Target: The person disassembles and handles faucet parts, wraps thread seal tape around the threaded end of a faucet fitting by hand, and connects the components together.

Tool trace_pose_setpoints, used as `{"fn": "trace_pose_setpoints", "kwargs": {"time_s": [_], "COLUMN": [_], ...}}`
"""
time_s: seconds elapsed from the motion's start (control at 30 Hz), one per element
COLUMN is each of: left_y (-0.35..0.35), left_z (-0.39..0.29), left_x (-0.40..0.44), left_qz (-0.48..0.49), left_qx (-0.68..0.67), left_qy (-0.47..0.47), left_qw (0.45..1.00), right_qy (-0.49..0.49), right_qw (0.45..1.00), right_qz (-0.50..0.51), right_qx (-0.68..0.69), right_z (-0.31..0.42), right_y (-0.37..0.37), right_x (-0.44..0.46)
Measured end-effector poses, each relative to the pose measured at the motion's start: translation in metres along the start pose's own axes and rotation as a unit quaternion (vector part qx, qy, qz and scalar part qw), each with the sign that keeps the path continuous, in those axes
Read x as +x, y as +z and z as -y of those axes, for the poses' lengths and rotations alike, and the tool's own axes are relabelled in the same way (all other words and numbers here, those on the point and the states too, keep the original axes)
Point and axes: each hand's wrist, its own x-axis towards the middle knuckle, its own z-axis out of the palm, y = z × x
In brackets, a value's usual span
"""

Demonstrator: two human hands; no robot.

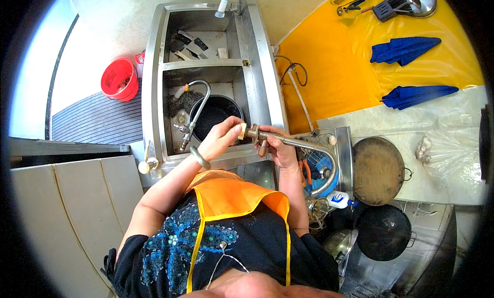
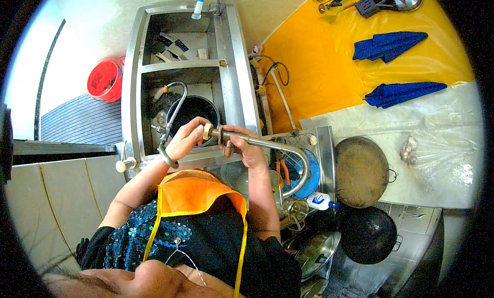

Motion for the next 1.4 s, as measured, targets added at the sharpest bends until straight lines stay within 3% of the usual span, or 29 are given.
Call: {"fn": "trace_pose_setpoints", "kwargs": {"time_s": [0.17, 0.3, 0.5, 0.6, 0.73, 0.93, 1.03, 1.13, 1.27, 1.4], "left_y": [0.003, 0.001, -0.009, -0.002, 0.006, 0.003, -0.003, -0.009, 0.003, 0.005], "left_z": [-0.01, 0.0, 0.016, 0.011, 0.002, 0.011, 0.011, 0.019, 0.01, 0.014], "left_x": [-0.008, -0.005, -0.001, -0.006, -0.011, -0.011, -0.008, -0.01, -0.021, -0.021], "left_qz": [0.055, 0.05, 0.08, 0.061, 0.041, 0.032, 0.054, 0.077, 0.073, 0.056], "left_qx": [-0.001, -0.03, -0.037, -0.114, -0.047, -0.047, -0.021, -0.1, -0.022, -0.014], "left_qy": [0.066, 0.063, -0.016, 0.023, 0.108, -0.01, -0.135, -0.127, 0.058, 0.059], "left_qw": [0.996, 0.996, 0.996, 0.991, 0.992, 0.998, 0.989, 0.984, 0.995, 0.997], "right_qy": [-0.002, -0.011, 0.001, 0.008, 0.006, 0.002, -0.002, 0.0, 0.004, 0.005], "right_qw": [1.0, 1.0, 1.0, 1.0, 1.0, 1.0, 1.0, 1.0, 1.0, 1.0], "right_qz": [0.005, -0.004, -0.008, -0.011, -0.019, -0.011, -0.005, -0.006, -0.015, -0.011], "right_qx": [0.026, 0.017, 0.023, 0.026, 0.023, 0.018, 0.004, 0.004, 0.022, 0.027], "right_z": [-0.005, -0.004, -0.005, -0.004, -0.006, -0.009, -0.009, -0.009, -0.015, -0.017], "right_y": [-0.003, 0.0, 0.001, 0.002, 0.002, 0.004, 0.006, 0.007, 0.003, 0.003], "right_x": [0.0, 0.0, -0.005, -0.007, -0.01, -0.014, -0.015, -0.016, -0.017, -0.018]}}
